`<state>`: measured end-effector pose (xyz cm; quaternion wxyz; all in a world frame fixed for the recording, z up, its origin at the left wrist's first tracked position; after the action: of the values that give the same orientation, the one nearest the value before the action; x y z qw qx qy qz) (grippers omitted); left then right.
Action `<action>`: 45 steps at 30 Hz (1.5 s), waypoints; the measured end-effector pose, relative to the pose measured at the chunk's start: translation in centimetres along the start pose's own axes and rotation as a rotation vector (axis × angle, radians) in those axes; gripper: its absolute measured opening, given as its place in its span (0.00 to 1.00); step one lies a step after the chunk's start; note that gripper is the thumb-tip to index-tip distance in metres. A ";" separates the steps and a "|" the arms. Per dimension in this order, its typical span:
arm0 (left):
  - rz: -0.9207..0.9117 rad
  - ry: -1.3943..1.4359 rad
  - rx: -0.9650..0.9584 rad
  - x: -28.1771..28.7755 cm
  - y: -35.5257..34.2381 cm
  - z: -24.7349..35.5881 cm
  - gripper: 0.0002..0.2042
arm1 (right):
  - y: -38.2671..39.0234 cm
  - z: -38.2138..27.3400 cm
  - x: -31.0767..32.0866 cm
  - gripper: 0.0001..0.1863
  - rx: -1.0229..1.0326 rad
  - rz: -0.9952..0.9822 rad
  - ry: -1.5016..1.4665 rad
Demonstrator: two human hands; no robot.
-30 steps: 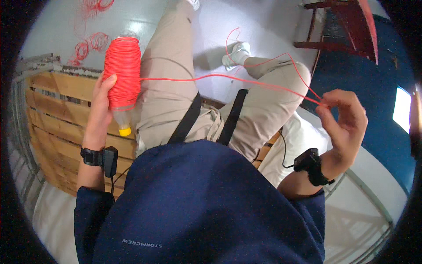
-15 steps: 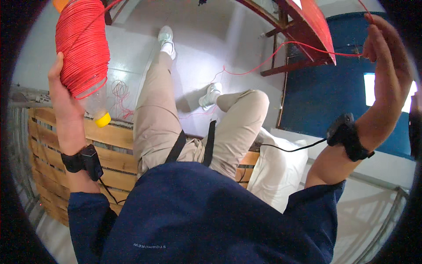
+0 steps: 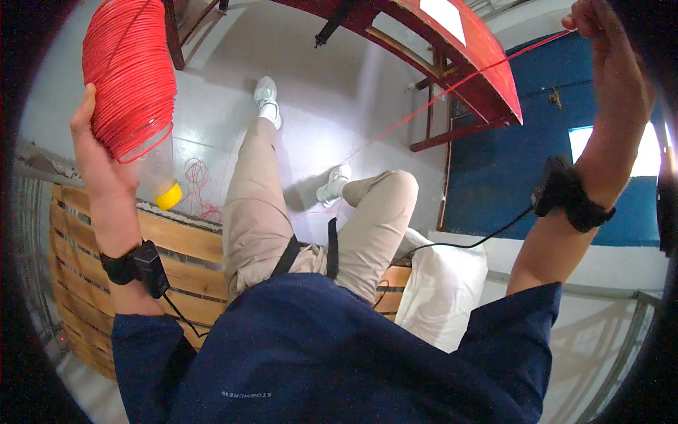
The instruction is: The person winds a red wire around a plastic bottle by hand.
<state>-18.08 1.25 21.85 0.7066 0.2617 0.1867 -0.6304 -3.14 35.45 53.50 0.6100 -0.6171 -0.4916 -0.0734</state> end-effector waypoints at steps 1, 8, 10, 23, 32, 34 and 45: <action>0.013 -0.006 -0.008 0.2 -0.1 0.3 0.29 | -0.1 0.5 0.4 0.09 -0.017 0.031 -0.019; -0.065 -0.017 0.040 0.8 0.6 0.8 0.36 | 1.3 2.0 0.5 0.10 -0.100 0.158 -0.293; -0.120 0.031 0.060 0.9 0.0 -0.2 0.35 | 1.6 1.0 -0.1 0.07 -0.129 0.155 -0.316; -0.138 0.184 -0.046 1.6 -0.3 0.7 0.29 | 3.4 0.0 0.6 0.06 -0.231 0.121 -0.261; -0.157 0.000 -0.069 2.0 1.7 0.5 0.28 | 3.8 1.2 0.9 0.05 -0.257 0.089 -0.233; -0.116 -0.006 -0.063 2.4 2.5 0.7 0.28 | 4.4 2.4 1.8 0.06 -0.219 0.022 -0.163; -0.419 0.185 -0.046 -3.5 9.3 1.3 0.31 | 7.8 3.4 -5.6 0.34 -0.408 -0.472 0.137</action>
<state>-9.40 3.87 26.27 0.5460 0.2576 0.3154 -0.7322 -2.22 37.10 43.47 0.4714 -0.5894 -0.5542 -0.3512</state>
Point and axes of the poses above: each hand's wrist, its own y-axis away from the middle knuckle, its own x-axis out of the back of the hand, z = x × y, the point moved 8 cm from there along -y, towards the middle knuckle, and after that the axes turned 2 degrees about -y, right-handed, at the moved point
